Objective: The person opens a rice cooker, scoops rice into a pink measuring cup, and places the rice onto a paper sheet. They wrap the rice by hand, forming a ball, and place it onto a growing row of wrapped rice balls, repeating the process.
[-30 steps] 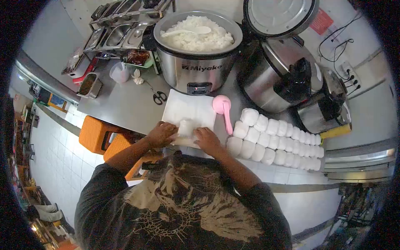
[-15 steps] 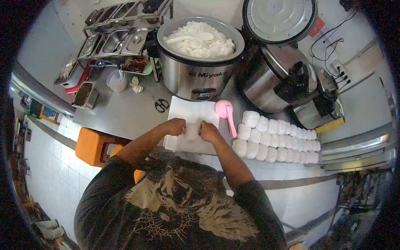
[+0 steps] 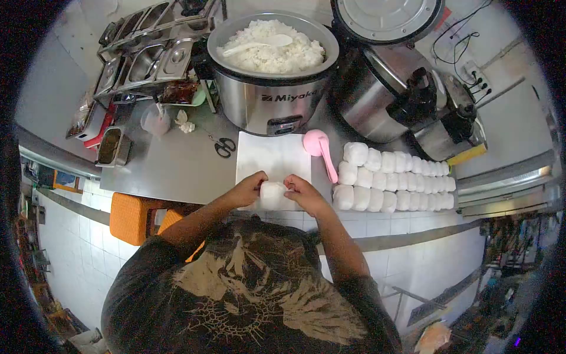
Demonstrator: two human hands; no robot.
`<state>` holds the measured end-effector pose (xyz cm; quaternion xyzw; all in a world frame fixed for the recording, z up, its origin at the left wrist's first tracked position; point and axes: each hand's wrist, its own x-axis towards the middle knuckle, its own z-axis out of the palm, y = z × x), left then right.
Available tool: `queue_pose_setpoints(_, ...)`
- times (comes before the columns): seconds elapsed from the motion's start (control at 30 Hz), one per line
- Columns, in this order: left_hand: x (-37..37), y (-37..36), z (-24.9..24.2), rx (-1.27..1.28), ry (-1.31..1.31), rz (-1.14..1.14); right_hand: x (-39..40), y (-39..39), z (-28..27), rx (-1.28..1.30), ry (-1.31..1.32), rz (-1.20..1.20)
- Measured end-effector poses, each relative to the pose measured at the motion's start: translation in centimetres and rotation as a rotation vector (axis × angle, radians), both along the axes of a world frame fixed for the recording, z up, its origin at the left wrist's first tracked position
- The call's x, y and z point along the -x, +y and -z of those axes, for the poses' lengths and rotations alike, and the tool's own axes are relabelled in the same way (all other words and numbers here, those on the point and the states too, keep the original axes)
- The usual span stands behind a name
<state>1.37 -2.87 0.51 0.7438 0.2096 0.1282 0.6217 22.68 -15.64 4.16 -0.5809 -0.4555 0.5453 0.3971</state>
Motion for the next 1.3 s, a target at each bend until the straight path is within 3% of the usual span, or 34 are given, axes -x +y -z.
queue_pose_setpoints(0.03, -0.1, -0.2, 0.4, 0.108, -0.079, 0.013, 0.1, -0.4, 0.1, -0.012, 0.036, 0.023)
queue_pose_setpoints(0.13, 0.1, -1.2, -2.5, -0.023, 0.130, -0.014, 2.0, -1.0, -2.2, -0.239, -0.505, 0.195)
queue_pose_setpoints(0.23, -0.9, -2.4, -5.5, 0.018, 0.111, -0.087, 1.3, -1.2, -2.7, -0.298, -0.577, 0.257)
queue_pose_setpoints(0.33, -2.7, -3.1, -4.4, -0.006, 0.000, -0.128, -0.1, -2.3, -2.6, -0.186, -0.348, 0.269)
queue_pose_setpoints(0.43, -6.4, -5.3, -4.6, -0.134, 0.108, -0.340, -1.7, -3.6, 0.6, -0.118, -0.135, 0.459)
queue_pose_setpoints(0.47, -7.6, -5.8, -5.5, -0.157, 0.170, -0.329, -2.3, -4.7, 1.4, -0.009, 0.127, 0.490)
queue_pose_setpoints(0.57, -11.7, -7.5, -8.2, -0.309, 0.112, -0.283, -3.5, -6.9, -3.4, -0.108, 0.128, 0.503)
queue_pose_setpoints(0.6, -13.0, -7.9, -8.4, -0.257, 0.052, -0.246, -4.4, -7.6, -5.6, -0.115, 0.079, 0.486)
queue_pose_setpoints(0.67, -15.7, -8.9, -8.9, -0.153, -0.063, -0.172, -7.6, -9.1, -5.4, -0.137, 0.473, 0.467)
queue_pose_setpoints(0.73, -18.3, -9.8, -9.3, 0.151, -0.159, -0.085, -11.3, -11.3, -6.1, -0.066, 0.829, 0.473)
queue_pose_setpoints(0.83, -22.4, -12.2, -10.8, 0.549, -0.193, 0.067, -13.7, -14.1, -9.2, -0.215, 0.970, 0.464)
queue_pose_setpoints(0.87, -23.4, -13.2, -10.8, 0.735, -0.180, 0.102, -15.0, -15.0, -11.1, -0.256, 0.954, 0.358)
queue_pose_setpoints(0.9, -24.4, -14.1, -10.9, 0.920, -0.165, 0.135, -16.1, -15.8, -10.9, -0.217, 0.911, 0.369)
queue_pose_setpoints(0.93, -25.6, -14.8, -11.0, 0.657, 0.075, 0.100, -17.3, -16.5, -10.7, -0.180, 0.866, 0.377)
queue_pose_setpoints(0.97, -26.3, -15.1, -10.4, 0.627, 0.140, 0.041, -18.6, -17.1, -10.3, -0.143, 0.822, 0.385)
queue_pose_setpoints(1.0, -26.8, -15.3, -9.2, 0.594, 0.204, -0.019, -21.0, -17.1, -8.6, -0.148, 0.591, 0.418)
queue_pose_setpoints(1.07, -27.6, -16.0, -7.8, 0.552, 0.284, -0.181, -26.3, -17.1, -7.1, -0.107, -0.036, 0.715)
queue_pose_setpoints(1.1, -27.4, -16.3, -7.5, 0.624, 0.254, -0.173, -29.7, -16.9, -4.5, -0.305, -0.145, 0.835)
queue_pose_setpoints(1.13, -26.7, -16.2, -7.3, 0.696, 0.222, -0.169, -33.7, -16.9, -3.2, -0.258, -0.288, 0.923)
queue_pose_setpoints(1.17, -25.7, -16.1, -7.2, 0.768, 0.192, -0.166, -35.9, -16.5, -5.3, -0.232, -0.466, 1.025)
queue_pose_setpoints(1.2, -24.9, -16.2, -7.2, 0.730, 0.202, -0.169, -40.1, -16.3, -2.1, -0.316, -0.612, 1.031)
queue_pose_setpoints(1.23, -23.9, -16.1, -7.0, 0.725, 0.228, -0.198, -42.1, -15.3, -2.0, -0.224, -0.721, 1.087)
queue_pose_setpoints(1.3, -21.9, -15.8, -6.5, 0.715, 0.281, -0.259, -46.8, -13.7, 2.3, -0.013, -0.771, 0.873)
